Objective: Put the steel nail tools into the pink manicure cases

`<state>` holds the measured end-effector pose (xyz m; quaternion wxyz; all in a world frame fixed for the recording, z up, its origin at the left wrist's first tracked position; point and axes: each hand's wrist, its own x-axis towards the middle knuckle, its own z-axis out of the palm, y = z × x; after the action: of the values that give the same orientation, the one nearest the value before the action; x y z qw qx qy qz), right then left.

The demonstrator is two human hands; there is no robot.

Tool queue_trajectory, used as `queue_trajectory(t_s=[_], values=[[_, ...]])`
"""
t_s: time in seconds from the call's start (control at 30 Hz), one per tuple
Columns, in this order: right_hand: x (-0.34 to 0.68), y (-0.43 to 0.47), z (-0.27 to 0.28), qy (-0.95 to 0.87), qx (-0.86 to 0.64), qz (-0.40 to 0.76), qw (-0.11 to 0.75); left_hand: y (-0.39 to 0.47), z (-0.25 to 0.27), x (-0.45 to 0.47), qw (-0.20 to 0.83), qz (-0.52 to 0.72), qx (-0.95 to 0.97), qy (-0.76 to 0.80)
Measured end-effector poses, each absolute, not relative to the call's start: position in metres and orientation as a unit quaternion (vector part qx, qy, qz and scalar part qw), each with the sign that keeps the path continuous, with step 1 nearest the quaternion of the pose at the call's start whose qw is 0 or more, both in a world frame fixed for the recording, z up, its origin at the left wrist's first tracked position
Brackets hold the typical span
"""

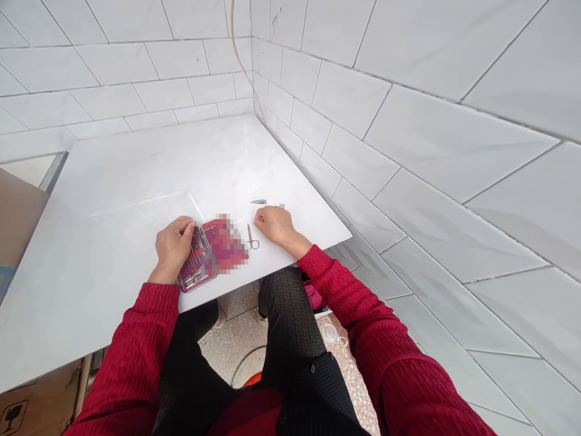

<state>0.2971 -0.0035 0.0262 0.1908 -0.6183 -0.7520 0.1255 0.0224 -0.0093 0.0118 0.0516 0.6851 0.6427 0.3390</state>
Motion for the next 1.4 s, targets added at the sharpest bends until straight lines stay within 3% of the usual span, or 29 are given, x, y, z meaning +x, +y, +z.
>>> queue_trajectory(t_s=[0.17, 0.37, 0.73, 1.07, 1.4], values=[[0.288, -0.025, 0.037, -0.773, -0.609, 0.151, 0.092, -0.013, 0.016, 0.023, 0.051, 0.306, 0.692, 0.651], [0.282, -0.043, 0.039, -0.776, -0.617, 0.127, 0.045, -0.016, 0.015, 0.025, 0.052, 0.304, 0.705, 0.639], [0.281, -0.038, 0.037, -0.771, -0.623, 0.123, 0.039, -0.013, 0.006, 0.022, 0.031, 0.307, 0.736, 0.603], [0.302, 0.025, 0.042, -0.736, -0.668, 0.040, 0.106, -0.014, 0.009, 0.023, 0.038, 0.307, 0.736, 0.602], [0.302, 0.051, 0.029, -0.747, -0.660, 0.025, 0.072, -0.015, 0.009, 0.024, 0.026, 0.293, 0.743, 0.601]])
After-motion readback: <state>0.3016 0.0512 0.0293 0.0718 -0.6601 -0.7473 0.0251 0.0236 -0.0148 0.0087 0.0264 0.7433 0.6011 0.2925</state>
